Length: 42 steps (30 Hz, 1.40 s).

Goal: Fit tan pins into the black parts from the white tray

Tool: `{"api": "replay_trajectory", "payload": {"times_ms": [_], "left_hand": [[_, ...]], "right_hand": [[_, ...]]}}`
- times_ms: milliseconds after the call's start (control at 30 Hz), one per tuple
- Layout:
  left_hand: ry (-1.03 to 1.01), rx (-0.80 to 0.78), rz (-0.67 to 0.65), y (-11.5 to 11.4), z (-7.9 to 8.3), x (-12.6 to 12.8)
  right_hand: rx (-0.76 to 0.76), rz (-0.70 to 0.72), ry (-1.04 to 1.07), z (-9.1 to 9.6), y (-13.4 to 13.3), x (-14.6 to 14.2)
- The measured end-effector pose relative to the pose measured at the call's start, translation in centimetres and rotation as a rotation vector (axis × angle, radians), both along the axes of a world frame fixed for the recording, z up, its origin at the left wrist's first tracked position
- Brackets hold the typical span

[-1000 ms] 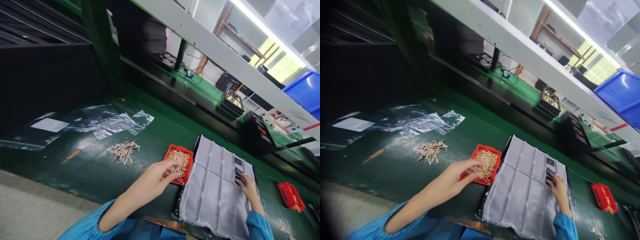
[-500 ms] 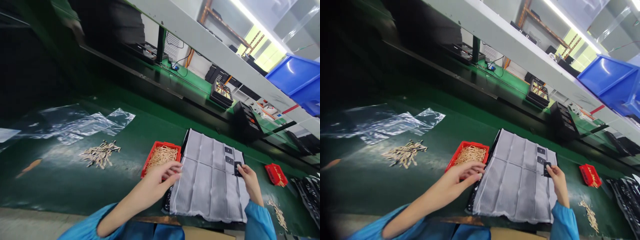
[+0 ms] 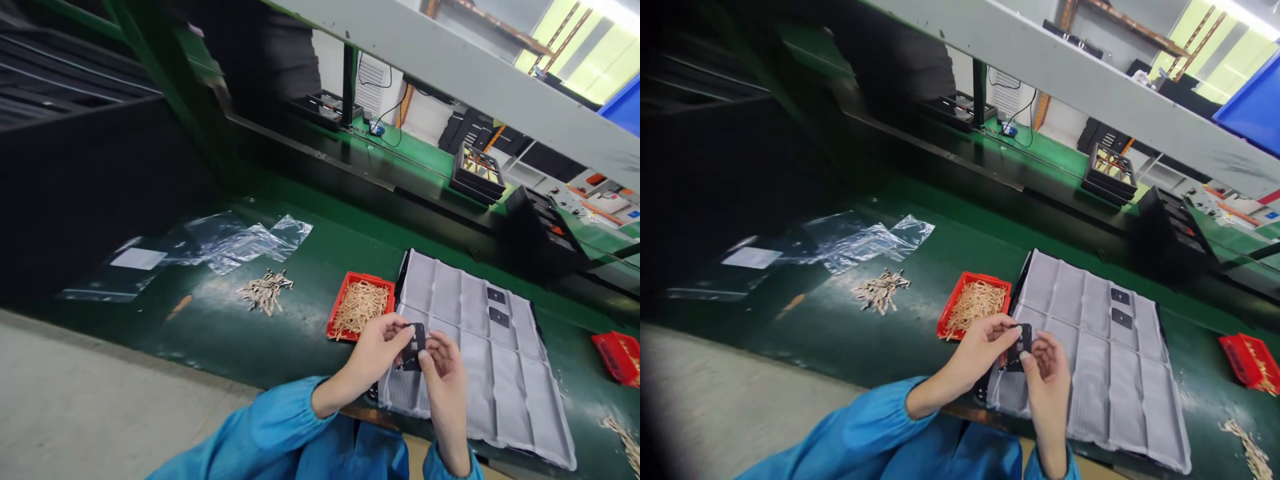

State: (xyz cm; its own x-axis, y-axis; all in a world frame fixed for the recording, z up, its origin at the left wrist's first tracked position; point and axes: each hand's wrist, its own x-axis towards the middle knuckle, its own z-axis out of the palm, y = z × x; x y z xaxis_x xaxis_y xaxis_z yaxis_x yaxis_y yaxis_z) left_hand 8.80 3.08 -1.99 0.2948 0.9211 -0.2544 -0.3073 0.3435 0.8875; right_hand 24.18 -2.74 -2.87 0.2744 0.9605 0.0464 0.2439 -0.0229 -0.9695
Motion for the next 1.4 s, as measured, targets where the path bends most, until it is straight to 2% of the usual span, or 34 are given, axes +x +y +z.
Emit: {"api": "replay_trajectory", "payload": {"times_ms": [133, 267, 433, 600, 967, 1233, 1400], "left_hand": [[0.022, -0.010, 0.096, 0.1, 0.4, -1.3], [0.061, 0.022, 0.105, -0.2, 1.5, -2.4], [0.116, 0.083, 0.101, -0.8, 2.5, -3.2], [0.174, 0.158, 0.113, -1.4, 2.5, -3.5], [0.246, 0.235, 0.055, -1.9, 2.6, -4.4], [0.122, 0.053, 0.018, -1.7, 1.6, -4.0], [-0.001, -0.058, -0.014, -1.2, 2.3, -4.3]], "right_hand": [[0.176, -0.084, -0.215, -0.2, -0.8, -1.2], [0.317, -0.044, -0.429, 0.2, -0.9, -1.9], [0.373, 0.025, -0.592, 1.4, -0.3, -2.4], [0.430, 0.060, -0.731, 1.9, 0.0, -3.3], [0.412, 0.151, -0.684, 2.5, 0.5, -3.7], [0.402, 0.176, -0.585, 2.2, 1.2, -3.2], [0.421, 0.149, -0.471, 1.8, 1.4, -3.3]]}}
